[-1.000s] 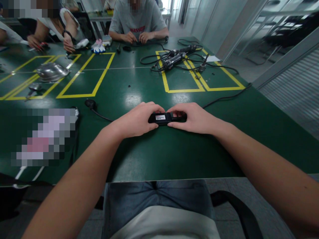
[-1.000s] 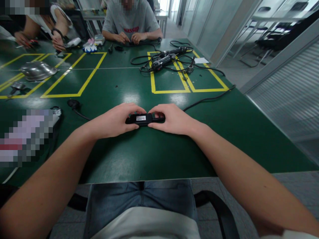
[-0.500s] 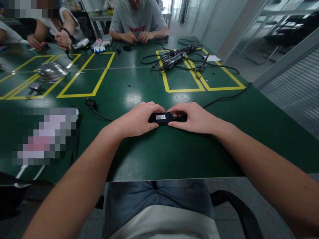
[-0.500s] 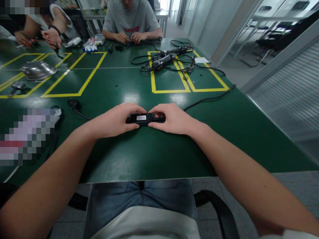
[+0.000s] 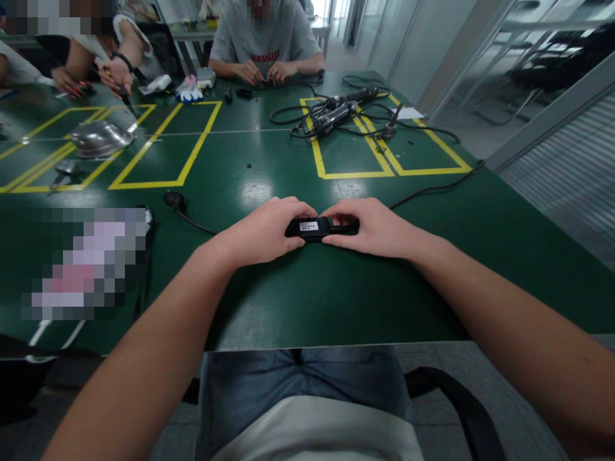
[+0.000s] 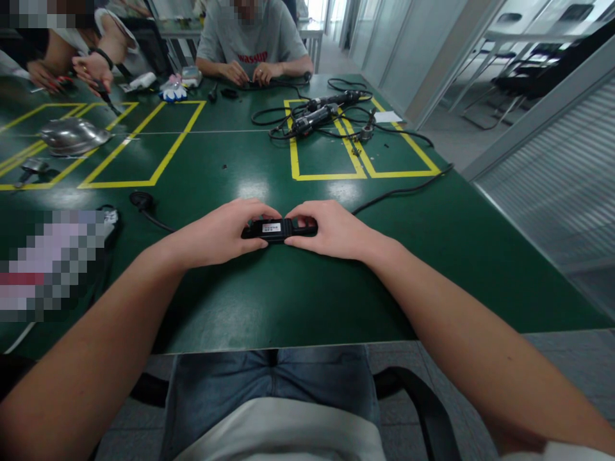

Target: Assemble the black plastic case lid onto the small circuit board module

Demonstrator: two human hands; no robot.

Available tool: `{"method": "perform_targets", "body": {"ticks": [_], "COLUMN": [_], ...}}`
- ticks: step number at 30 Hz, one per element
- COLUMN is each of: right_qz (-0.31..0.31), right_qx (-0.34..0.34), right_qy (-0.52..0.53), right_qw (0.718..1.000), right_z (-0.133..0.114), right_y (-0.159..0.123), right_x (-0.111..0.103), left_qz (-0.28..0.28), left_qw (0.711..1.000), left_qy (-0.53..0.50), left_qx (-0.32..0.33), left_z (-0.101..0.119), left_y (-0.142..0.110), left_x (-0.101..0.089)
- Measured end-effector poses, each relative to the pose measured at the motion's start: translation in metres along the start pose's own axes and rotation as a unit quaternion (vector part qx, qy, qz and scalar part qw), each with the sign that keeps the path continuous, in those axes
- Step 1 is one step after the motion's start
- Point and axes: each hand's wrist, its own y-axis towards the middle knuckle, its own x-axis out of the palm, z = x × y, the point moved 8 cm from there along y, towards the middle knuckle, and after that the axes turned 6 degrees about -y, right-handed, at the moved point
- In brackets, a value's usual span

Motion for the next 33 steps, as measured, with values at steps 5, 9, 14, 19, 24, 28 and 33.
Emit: {"method": "perform_targets", "body": {"ticks": [5, 9, 14, 19, 24, 28, 33], "right_qz": [-0.004, -0.007, -0.006, -0.009, -0.003, 0.0, 0.009], "right_qx": [0.002, 0.004, 0.011, 0.012, 0.009, 0.012, 0.04], "right_qy": [0.009, 0.012, 0.011, -0.001, -0.012, -0.002, 0.042], "right_qw": [1.0, 1.0, 1.0, 1.0, 1.0, 1.0, 0.998], "right_z": [0.001, 0.001, 0.001, 0.0, -0.002, 0.0, 0.006], "right_y": [0.001, 0.001, 0.001, 0.0, 0.0, -0.001, -0.001], "right_x": [0.0, 0.0, 0.0, 0.0, 0.0, 0.001, 0.002], "left_qz": [0.0, 0.004, 0.001, 0.003, 0.002, 0.0, 0.031], "left_qw": [1.0, 1.0, 1.0, 1.0, 1.0, 0.995, 0.974], "left_qy": [0.009, 0.014, 0.015, 0.006, -0.024, -0.098, -0.222], "left_qx": [0.006, 0.01, 0.006, -0.001, -0.007, -0.021, -0.042], "left_z": [0.002, 0.003, 0.003, 0.003, 0.0, -0.007, -0.019], "left_y": [0.001, 0.001, 0.001, 0.001, 0.001, 0.001, 0.003], "left_x": [0.001, 0.0, 0.0, -0.001, -0.002, -0.006, -0.014]}}
